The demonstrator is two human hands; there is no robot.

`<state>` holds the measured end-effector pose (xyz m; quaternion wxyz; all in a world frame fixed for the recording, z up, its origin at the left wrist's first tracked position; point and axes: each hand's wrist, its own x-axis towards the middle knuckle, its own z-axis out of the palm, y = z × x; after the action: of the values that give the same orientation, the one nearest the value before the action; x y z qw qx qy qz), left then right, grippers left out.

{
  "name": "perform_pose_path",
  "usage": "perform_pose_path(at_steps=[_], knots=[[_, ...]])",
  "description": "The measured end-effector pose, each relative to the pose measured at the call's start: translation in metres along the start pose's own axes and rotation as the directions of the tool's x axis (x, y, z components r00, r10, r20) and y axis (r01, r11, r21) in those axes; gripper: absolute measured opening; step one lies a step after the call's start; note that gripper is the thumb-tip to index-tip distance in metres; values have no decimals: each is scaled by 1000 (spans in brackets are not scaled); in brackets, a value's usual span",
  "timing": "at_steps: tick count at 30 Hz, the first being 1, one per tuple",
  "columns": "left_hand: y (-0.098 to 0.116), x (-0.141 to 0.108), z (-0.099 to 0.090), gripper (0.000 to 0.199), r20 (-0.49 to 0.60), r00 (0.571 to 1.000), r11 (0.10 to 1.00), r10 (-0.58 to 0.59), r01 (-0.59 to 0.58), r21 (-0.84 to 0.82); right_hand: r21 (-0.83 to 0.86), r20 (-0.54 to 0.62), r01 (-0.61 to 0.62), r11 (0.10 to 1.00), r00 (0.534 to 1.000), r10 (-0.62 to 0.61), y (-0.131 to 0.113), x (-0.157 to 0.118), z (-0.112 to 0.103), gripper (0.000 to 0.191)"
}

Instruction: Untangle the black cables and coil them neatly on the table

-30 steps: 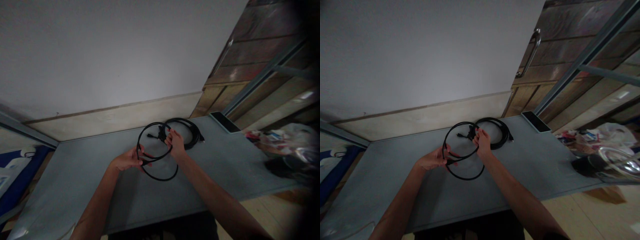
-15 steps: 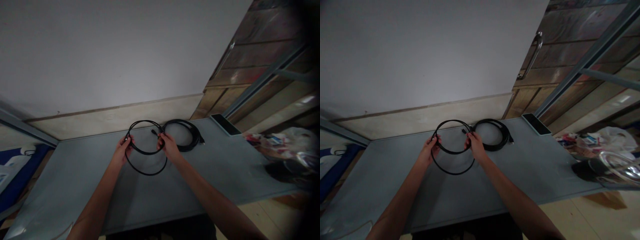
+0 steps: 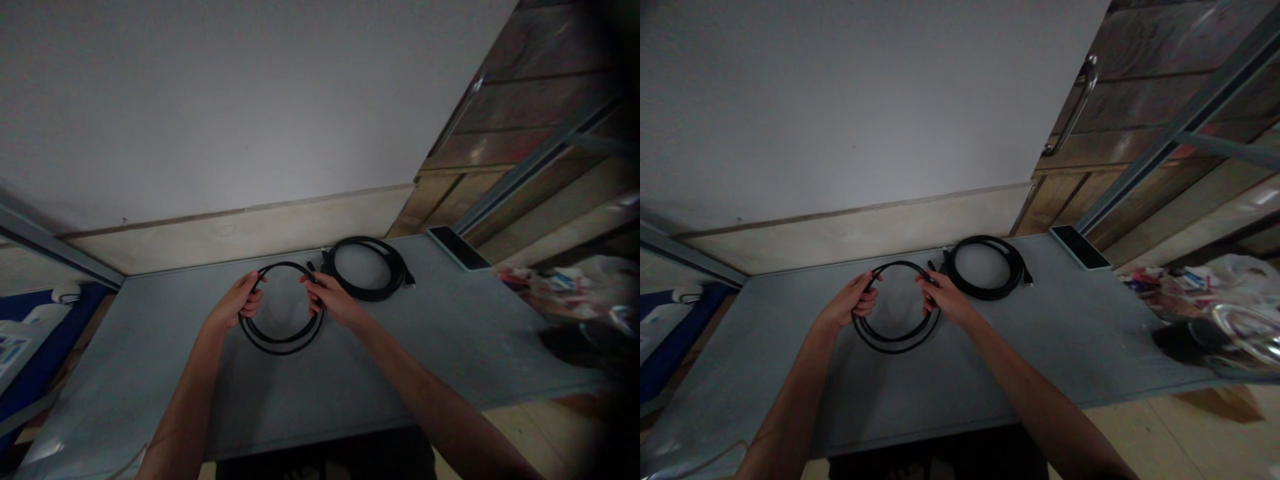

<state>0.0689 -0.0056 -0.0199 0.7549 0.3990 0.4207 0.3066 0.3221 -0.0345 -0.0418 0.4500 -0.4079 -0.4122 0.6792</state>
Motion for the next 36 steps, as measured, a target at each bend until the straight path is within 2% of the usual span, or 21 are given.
perform_pose_path(at_steps=[4, 6, 7, 9, 11, 13, 17, 20, 24, 28, 31, 33, 36], knots=[[0, -4, 3, 51, 57, 980, 970, -191, 179, 164, -284, 94, 74, 956, 994, -49, 2, -2, 1, 38], [-3, -3, 9, 50, 47, 971, 945, -233, 215, 248, -398, 168, 122, 909, 984, -58, 2, -2, 1, 37], [-6, -2, 13, 50, 27, 979, 932, -203, 185, 312, -445, 199, 154, 882, 978, -71, 2, -3, 2, 38], [-13, 2, 22, 46, -20, 999, 889, -38, 43, 457, -517, 243, 257, 816, 959, -148, 5, -2, 5, 37], [-20, 6, 31, 41, -39, 987, 823, 159, -110, 558, -574, 299, 379, 726, 922, -246, 11, -2, 9, 35], [-27, 9, 38, 38, -14, 960, 754, 280, -211, 623, -617, 359, 459, 639, 887, -291, 17, -1, 12, 36], [-34, 9, 46, 43, 80, 927, 628, 365, -309, 714, -669, 402, 509, 542, 861, -312, 25, 1, 12, 34], [-36, 6, 49, 49, 86, 930, 619, 358, -305, 723, -677, 399, 495, 544, 869, -293, 25, 1, 9, 21], [-37, 4, 52, 54, 106, 934, 659, 342, -319, 681, -689, 350, 434, 580, 901, -258, 23, 0, 9, 19], [-31, 4, 48, 61, 81, 941, 763, 330, -316, 564, -676, 249, 390, 625, 919, -304, 20, 2, 9, 24], [-20, 6, 39, 62, 10, 966, 850, 259, -233, 473, -685, 71, 333, 648, 916, -395, 14, 6, 4, 31], [-14, 8, 32, 55, -4, 985, 903, 172, -156, 401, -671, -64, 296, 679, 890, -451, 10, 9, 0, 34], [-10, 10, 24, 44, -4, 994, 945, 112, -106, 309, -627, -169, 270, 730, 868, -466, 7, 11, -3, 34]])
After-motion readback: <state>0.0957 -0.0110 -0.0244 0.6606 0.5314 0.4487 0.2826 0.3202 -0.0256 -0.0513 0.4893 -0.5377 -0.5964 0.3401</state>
